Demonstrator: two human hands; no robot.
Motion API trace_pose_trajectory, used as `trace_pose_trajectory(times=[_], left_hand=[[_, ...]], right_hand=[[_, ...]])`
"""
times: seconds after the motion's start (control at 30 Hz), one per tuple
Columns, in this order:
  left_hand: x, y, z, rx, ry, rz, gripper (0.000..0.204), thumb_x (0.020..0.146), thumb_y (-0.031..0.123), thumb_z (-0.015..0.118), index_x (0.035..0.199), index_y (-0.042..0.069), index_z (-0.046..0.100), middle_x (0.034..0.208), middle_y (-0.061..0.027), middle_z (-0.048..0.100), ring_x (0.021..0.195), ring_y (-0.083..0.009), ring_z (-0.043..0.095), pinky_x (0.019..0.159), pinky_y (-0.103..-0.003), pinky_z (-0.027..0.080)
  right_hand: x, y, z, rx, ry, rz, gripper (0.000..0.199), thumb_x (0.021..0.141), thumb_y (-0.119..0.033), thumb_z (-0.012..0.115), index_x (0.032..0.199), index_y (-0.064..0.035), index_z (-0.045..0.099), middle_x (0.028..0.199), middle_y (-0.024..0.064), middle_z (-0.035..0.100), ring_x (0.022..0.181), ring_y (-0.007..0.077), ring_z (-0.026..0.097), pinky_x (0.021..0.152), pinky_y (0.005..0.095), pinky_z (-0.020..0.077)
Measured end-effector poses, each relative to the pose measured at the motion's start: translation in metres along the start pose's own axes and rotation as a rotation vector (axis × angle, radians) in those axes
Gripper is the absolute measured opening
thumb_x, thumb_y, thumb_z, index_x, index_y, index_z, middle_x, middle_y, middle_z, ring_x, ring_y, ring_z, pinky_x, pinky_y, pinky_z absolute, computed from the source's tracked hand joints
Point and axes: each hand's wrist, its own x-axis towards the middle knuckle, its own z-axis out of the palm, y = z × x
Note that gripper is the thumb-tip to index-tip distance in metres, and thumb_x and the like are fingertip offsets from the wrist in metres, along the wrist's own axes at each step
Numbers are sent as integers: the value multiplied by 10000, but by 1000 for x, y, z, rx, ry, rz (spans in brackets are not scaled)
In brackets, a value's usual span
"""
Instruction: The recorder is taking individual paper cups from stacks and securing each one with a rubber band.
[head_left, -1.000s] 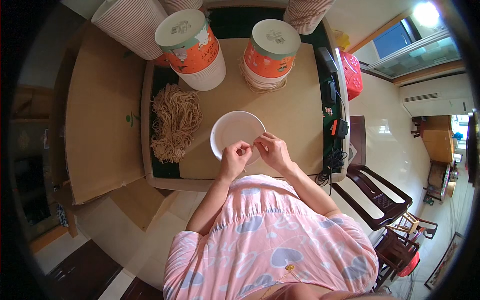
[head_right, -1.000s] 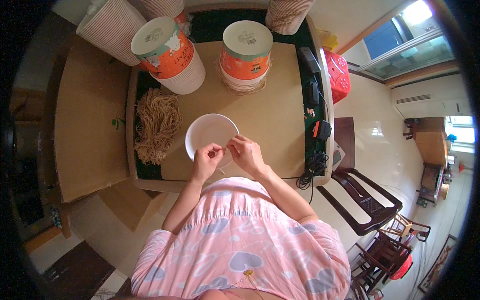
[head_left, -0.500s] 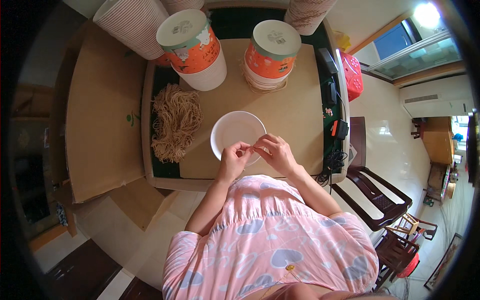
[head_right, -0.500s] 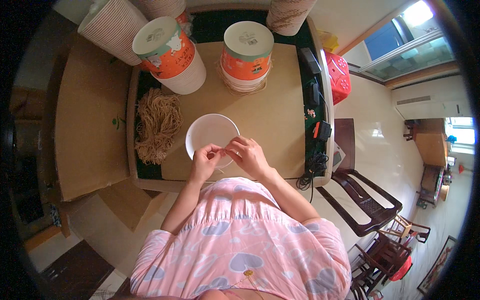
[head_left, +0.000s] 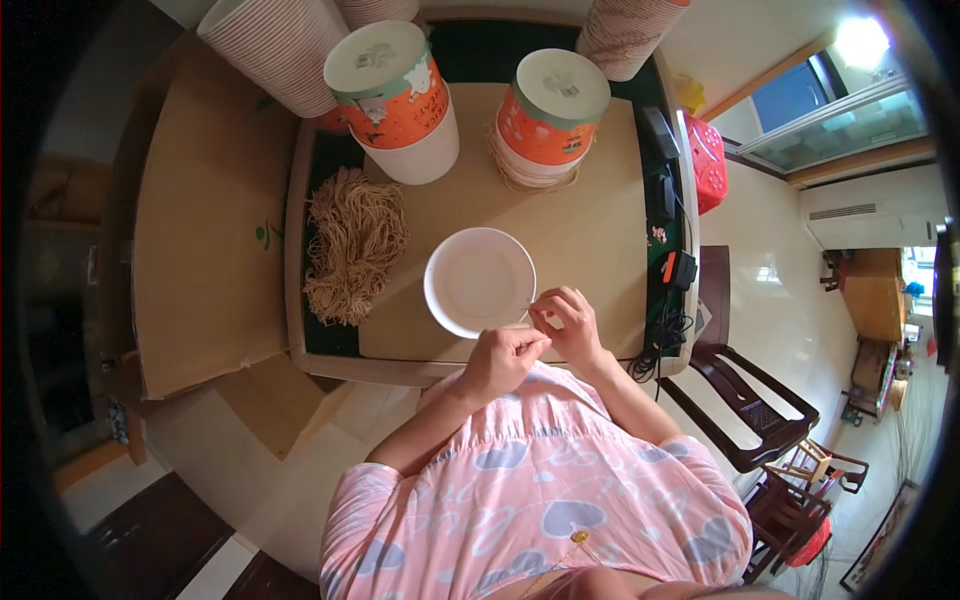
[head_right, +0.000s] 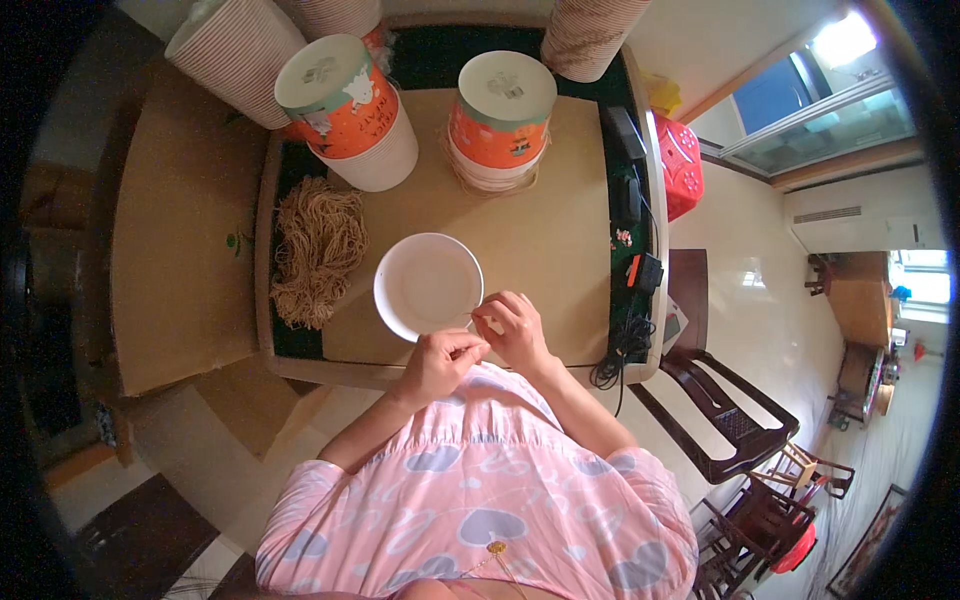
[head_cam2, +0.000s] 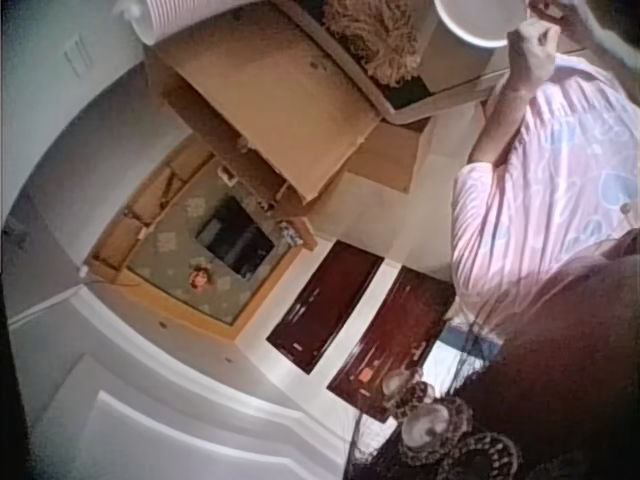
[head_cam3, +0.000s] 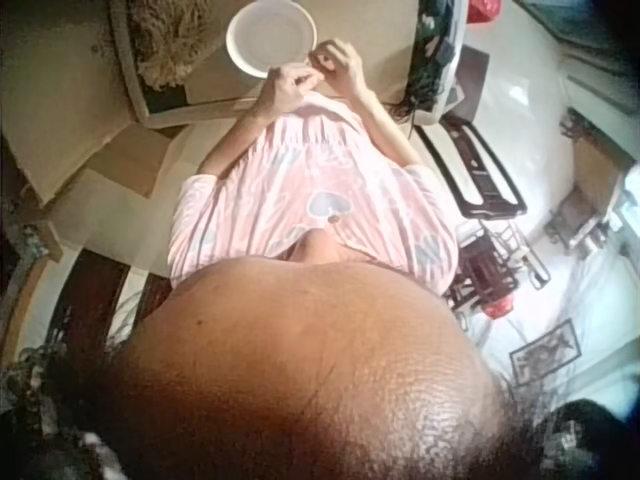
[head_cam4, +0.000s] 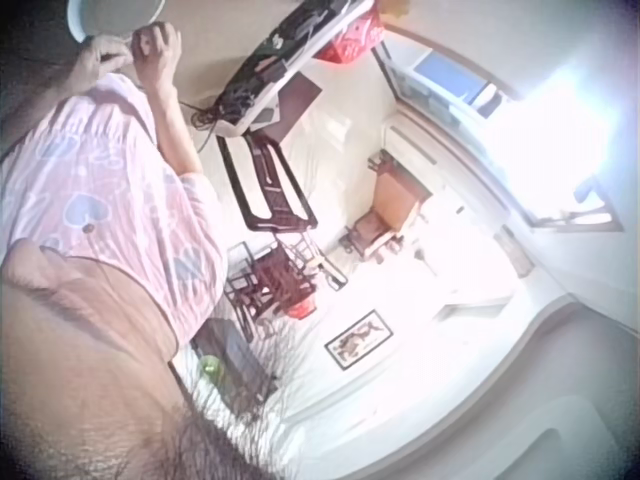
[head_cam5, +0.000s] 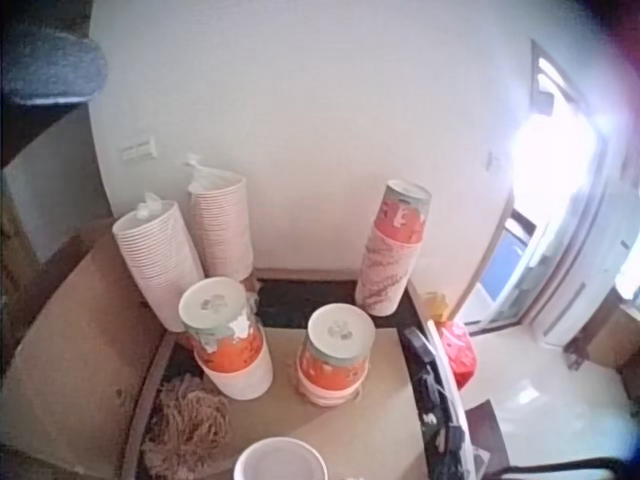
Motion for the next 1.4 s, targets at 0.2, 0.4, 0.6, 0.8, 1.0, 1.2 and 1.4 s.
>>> trace_pose_trajectory(times=[0.2,0.4,0.6,0.8,1.0,1.2,1.4], left_hand=[[-4,27,6,-46,-140,91,67,786,57,621,803,2,655,702,-155,599,617,-271,606,548,-353,451],[-7,32,4,-91,-209,88,93,795,72,628,799,-18,651,718,-149,622,640,-273,618,569,-345,464],[-1,9,-15,-166,-84,-73,411,867,26,545,1269,116,541,739,-26,656,554,-22,495,534,-209,439],[26,0,-39,-446,8,-141,293,920,18,466,1160,81,621,846,-44,674,575,-19,506,493,-163,414],[34,-3,-59,-620,165,-71,245,925,67,494,1131,16,616,944,-91,669,714,-102,615,615,-221,504],[34,2,-61,-904,45,-53,278,919,80,506,1180,9,572,1032,-128,646,826,-152,640,721,-262,529],[31,6,-59,-958,21,-37,331,913,71,515,1239,12,525,1117,-144,615,974,-200,622,824,-305,516]], right_hand=[[-5,14,10,31,7,88,143,697,-12,696,798,-67,610,800,51,603,667,211,568,597,331,447],[0,22,9,164,-23,228,100,738,5,673,811,-51,634,801,62,600,681,198,580,580,298,458],[38,61,-31,132,-286,346,37,805,-71,642,836,-50,642,741,57,617,638,123,546,577,269,447],[100,76,-50,-154,-419,117,83,789,-88,618,864,-52,624,769,108,611,685,254,617,625,368,493],[86,0,-41,321,-239,354,276,805,38,532,1058,-42,606,758,7,605,685,79,549,608,229,448],[43,-43,-8,616,-526,572,170,897,-78,555,1044,4,579,701,25,600,633,86,579,563,237,471],[43,-43,-11,875,-387,772,156,915,-39,513,1058,-11,569,793,69,642,676,127,626,621,252,519]])
